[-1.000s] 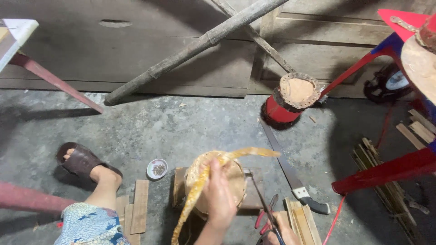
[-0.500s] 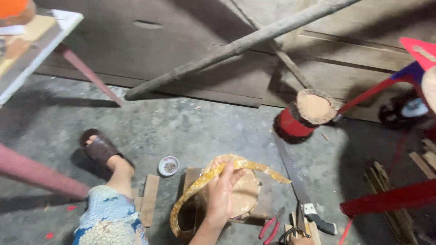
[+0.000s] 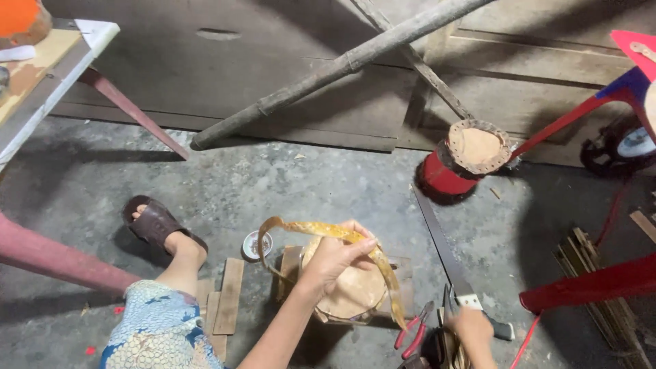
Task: Trimming excess material from the edge of a drum head using a knife and scissors.
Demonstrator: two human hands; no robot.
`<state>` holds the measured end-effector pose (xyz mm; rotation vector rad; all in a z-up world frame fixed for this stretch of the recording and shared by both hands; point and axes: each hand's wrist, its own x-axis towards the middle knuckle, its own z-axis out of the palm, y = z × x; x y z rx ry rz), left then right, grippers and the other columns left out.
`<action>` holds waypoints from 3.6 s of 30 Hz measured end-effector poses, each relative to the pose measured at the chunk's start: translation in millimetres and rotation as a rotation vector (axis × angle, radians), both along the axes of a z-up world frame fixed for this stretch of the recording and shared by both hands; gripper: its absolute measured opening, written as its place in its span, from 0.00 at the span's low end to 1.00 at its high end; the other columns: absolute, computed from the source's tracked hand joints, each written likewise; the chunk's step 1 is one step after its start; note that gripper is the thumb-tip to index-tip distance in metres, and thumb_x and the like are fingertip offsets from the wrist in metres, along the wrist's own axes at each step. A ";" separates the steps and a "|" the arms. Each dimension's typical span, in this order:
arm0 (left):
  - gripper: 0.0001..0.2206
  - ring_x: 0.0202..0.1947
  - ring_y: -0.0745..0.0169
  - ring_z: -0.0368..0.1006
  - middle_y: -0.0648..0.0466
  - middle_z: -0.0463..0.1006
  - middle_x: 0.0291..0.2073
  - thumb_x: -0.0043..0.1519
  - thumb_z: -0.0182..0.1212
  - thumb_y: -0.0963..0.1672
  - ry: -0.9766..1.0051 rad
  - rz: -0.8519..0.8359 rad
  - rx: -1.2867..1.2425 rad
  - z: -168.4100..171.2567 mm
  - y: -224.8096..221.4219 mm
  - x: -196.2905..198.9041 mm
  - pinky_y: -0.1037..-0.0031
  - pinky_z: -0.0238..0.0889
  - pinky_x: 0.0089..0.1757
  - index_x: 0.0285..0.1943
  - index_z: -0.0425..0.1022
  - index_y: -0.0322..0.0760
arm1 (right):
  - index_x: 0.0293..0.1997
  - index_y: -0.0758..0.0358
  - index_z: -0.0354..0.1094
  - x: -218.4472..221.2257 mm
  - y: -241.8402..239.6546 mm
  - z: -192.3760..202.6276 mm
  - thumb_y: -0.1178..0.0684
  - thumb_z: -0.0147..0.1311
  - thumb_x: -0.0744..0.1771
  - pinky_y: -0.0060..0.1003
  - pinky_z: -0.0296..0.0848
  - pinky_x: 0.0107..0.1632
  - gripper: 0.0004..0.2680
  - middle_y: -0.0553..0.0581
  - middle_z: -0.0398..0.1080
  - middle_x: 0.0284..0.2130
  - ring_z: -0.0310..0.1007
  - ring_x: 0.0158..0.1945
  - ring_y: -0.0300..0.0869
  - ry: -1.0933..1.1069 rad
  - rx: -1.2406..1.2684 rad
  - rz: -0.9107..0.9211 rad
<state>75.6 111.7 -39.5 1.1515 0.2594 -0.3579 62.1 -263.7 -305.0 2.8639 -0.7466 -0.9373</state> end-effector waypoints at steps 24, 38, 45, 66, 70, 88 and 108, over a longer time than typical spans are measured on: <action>0.12 0.29 0.63 0.66 0.49 0.76 0.29 0.67 0.68 0.44 0.469 0.062 0.063 46.0 -33.5 -22.9 0.79 0.64 0.35 0.34 0.80 0.27 | 0.28 0.63 0.76 -20.6 175.7 271.3 0.57 0.63 0.65 0.27 0.63 0.28 0.05 0.48 0.69 0.14 0.62 0.19 0.31 -0.826 1.272 0.055; 0.06 0.17 0.73 0.55 0.63 0.63 0.19 0.65 0.64 0.46 -0.036 0.176 0.284 -9.7 -63.1 -36.1 0.78 0.50 0.27 0.43 0.71 0.48 | 0.31 0.65 0.73 -19.3 173.8 217.3 0.56 0.65 0.63 0.33 0.66 0.41 0.05 0.52 0.72 0.29 0.67 0.33 0.38 -0.688 1.707 -0.461; 0.07 0.16 0.72 0.62 0.57 0.69 0.20 0.69 0.61 0.46 -0.027 0.046 0.363 -9.7 -49.8 -37.6 0.77 0.81 0.30 0.42 0.67 0.44 | 0.26 0.67 0.72 -16.2 173.1 242.0 0.56 0.64 0.65 0.30 0.45 0.19 0.08 0.48 0.58 0.13 0.48 0.17 0.32 -0.621 1.587 -0.300; 0.15 0.54 0.68 0.77 0.57 0.82 0.52 0.60 0.62 0.42 -0.114 0.066 0.394 -2.6 26.4 -26.0 0.76 0.69 0.56 0.57 0.78 0.41 | 0.41 0.59 0.69 -35.0 173.8 176.7 0.59 0.61 0.66 0.24 0.71 0.30 0.05 0.50 0.70 0.29 0.67 0.25 0.33 -0.698 1.865 -1.103; 0.32 0.57 0.53 0.80 0.49 0.72 0.63 0.52 0.70 0.48 -0.023 -0.169 0.396 -13.9 11.8 -92.0 0.65 0.79 0.52 0.68 0.67 0.46 | 0.38 0.58 0.66 -46.2 204.5 189.8 0.57 0.61 0.66 0.26 0.73 0.33 0.05 0.50 0.70 0.30 0.68 0.27 0.33 -0.814 1.864 -0.913; 0.05 0.24 0.63 0.78 0.48 0.81 0.30 0.66 0.57 0.40 -0.097 0.493 0.342 -48.6 33.8 -100.5 0.78 0.76 0.28 0.40 0.77 0.30 | 0.10 0.59 0.55 -80.9 232.7 164.5 0.45 0.62 0.64 0.36 0.56 0.44 0.21 0.52 0.65 0.17 0.66 0.34 0.45 -0.548 1.677 -0.361; 0.03 0.24 0.68 0.73 0.53 0.78 0.27 0.65 0.58 0.39 -0.021 0.668 0.490 -81.2 37.2 -96.9 0.80 0.68 0.27 0.44 0.76 0.35 | 0.10 0.59 0.61 -97.6 259.7 165.0 0.45 0.65 0.62 0.37 0.59 0.29 0.19 0.51 0.64 0.11 0.56 0.19 0.37 -0.546 0.889 -0.113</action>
